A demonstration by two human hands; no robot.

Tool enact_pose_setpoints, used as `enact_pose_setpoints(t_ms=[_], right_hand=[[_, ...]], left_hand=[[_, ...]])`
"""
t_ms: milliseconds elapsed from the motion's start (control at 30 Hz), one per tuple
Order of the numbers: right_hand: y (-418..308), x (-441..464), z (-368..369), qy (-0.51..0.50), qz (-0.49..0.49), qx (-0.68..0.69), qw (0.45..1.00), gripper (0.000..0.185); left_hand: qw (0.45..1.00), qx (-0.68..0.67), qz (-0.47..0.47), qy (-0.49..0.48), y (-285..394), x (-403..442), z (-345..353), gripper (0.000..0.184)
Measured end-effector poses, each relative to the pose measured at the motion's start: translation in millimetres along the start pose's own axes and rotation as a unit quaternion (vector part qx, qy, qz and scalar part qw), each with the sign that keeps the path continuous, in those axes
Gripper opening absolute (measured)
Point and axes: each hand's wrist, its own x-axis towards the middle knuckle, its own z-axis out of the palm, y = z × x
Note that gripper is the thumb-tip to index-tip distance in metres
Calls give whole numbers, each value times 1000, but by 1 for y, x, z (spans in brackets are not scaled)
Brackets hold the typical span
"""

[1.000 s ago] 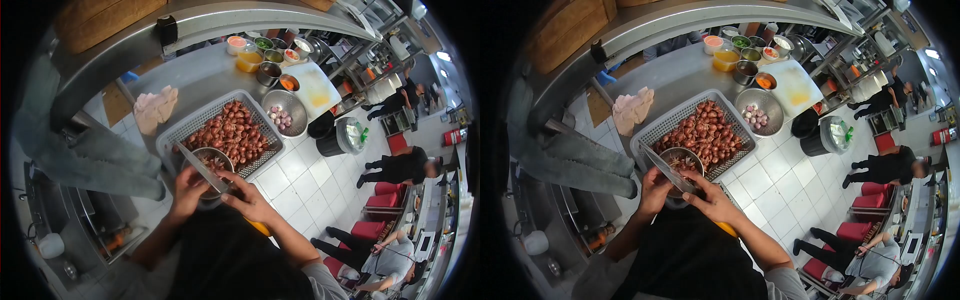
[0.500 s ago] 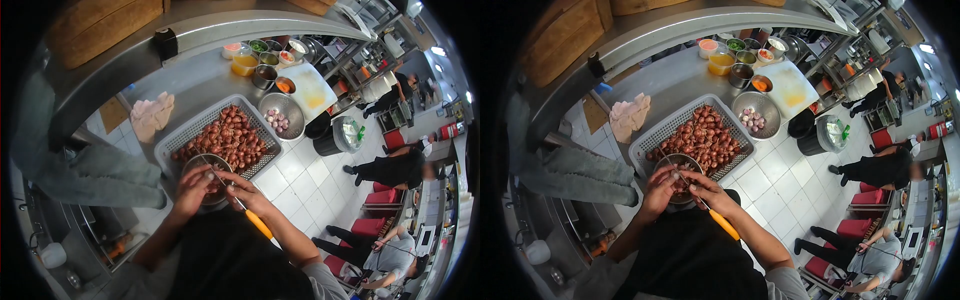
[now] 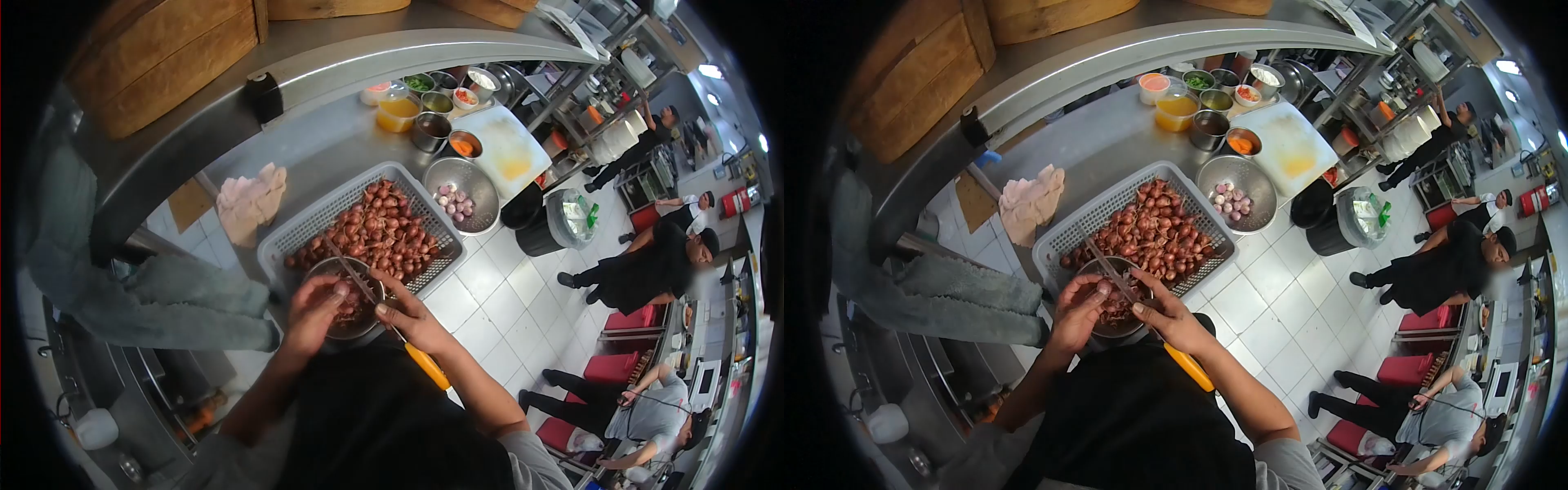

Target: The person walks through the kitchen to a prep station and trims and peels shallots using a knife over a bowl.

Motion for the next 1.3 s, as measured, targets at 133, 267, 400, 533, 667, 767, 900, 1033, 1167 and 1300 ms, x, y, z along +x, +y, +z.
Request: enact_pose_setpoints(t_ms=[133,267,400,533,667,767,900,1033,1167,1300], right_hand=[[-3,0,7,-54,-64,-129,988,58],[-9,-3,14,-56,-85,-182,978,62],[-21,-7,18,-59,-60,-158,984,61],[-14,-7,16,-49,-68,-157,984,58],[-7,-7,15,-42,-75,-114,990,53],[-5,-7,8,-73,17,79,994,50],[2,-5,-2,-40,60,94,993,47],[6,0,-10,-3,30,64,997,48],[12,-1,0,-15,-15,-22,1000,57],[-6,-2,11,-62,-38,-70,995,65]], left_hand=[[995,55,81,19,-7,1,0,30],[988,134,81,11,-6,-2,-2,32],[989,135,66,12,1,-5,3,34],[987,142,70,4,5,-7,7,36],[985,157,68,9,0,-7,2,34],[989,138,49,19,1,-6,9,33],[999,23,19,-26,0,-8,4,31],[999,35,13,-15,7,-10,3,32],[1000,5,27,-10,2,-7,-5,36],[999,-16,40,6,-4,-8,-9,37]])
